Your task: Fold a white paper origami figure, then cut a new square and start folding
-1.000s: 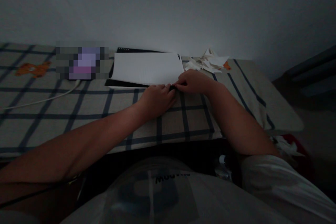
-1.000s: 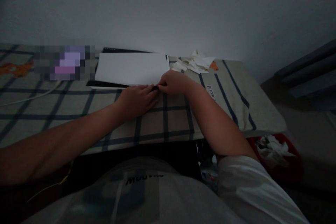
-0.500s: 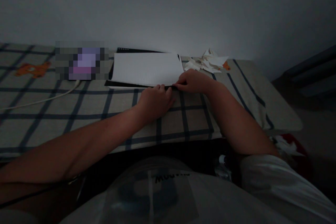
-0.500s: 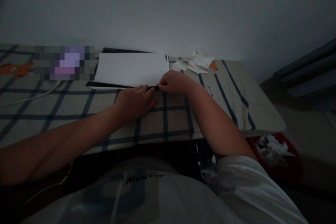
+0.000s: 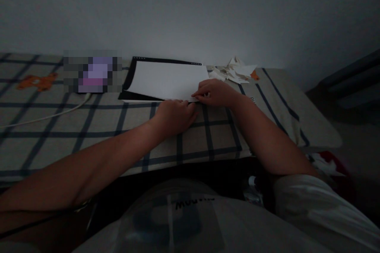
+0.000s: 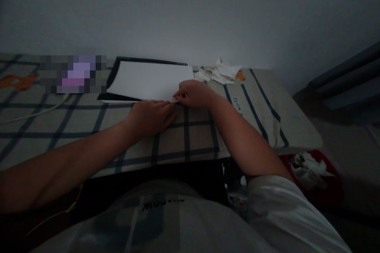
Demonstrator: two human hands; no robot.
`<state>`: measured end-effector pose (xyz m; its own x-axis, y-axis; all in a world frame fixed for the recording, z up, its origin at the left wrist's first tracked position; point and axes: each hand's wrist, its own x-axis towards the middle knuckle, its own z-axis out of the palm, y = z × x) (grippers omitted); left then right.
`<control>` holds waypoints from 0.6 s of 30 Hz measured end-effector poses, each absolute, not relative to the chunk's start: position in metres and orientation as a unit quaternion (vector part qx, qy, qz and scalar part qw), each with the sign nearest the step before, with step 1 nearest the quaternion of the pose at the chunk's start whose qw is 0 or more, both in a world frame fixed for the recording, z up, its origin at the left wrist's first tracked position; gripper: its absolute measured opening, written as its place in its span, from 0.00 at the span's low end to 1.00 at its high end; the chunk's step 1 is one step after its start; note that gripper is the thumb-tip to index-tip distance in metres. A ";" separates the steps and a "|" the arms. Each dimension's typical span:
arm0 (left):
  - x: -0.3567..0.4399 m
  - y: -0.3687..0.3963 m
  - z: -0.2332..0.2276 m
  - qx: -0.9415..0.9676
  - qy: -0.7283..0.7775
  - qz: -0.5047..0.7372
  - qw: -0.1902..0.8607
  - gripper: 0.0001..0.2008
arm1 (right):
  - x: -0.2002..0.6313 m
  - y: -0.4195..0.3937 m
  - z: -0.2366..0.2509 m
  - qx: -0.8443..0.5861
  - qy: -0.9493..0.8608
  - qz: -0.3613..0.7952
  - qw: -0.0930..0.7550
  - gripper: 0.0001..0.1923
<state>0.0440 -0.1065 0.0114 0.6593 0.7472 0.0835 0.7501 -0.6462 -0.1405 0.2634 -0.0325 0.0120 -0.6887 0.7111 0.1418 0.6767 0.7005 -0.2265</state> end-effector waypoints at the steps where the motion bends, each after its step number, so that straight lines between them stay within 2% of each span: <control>1: 0.043 -0.106 0.011 -0.907 -0.413 -0.013 0.080 0.23 | 0.264 -0.031 0.010 -0.368 -0.919 0.080 0.114 0.17; 10: 0.042 -0.101 0.008 -0.902 -0.419 -0.021 0.099 0.24 | 0.267 -0.025 0.000 -0.380 -0.911 0.071 0.141 0.15; 18: 0.044 -0.100 0.008 -0.902 -0.424 -0.011 0.087 0.27 | 0.266 -0.022 0.000 -0.393 -0.909 0.053 0.125 0.15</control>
<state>0.0439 -0.0997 0.0081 0.6409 0.7618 0.0946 0.7657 -0.6259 -0.1480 0.2665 -0.0224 -0.0002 -0.6593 0.7284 0.1864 0.7021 0.6851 -0.1941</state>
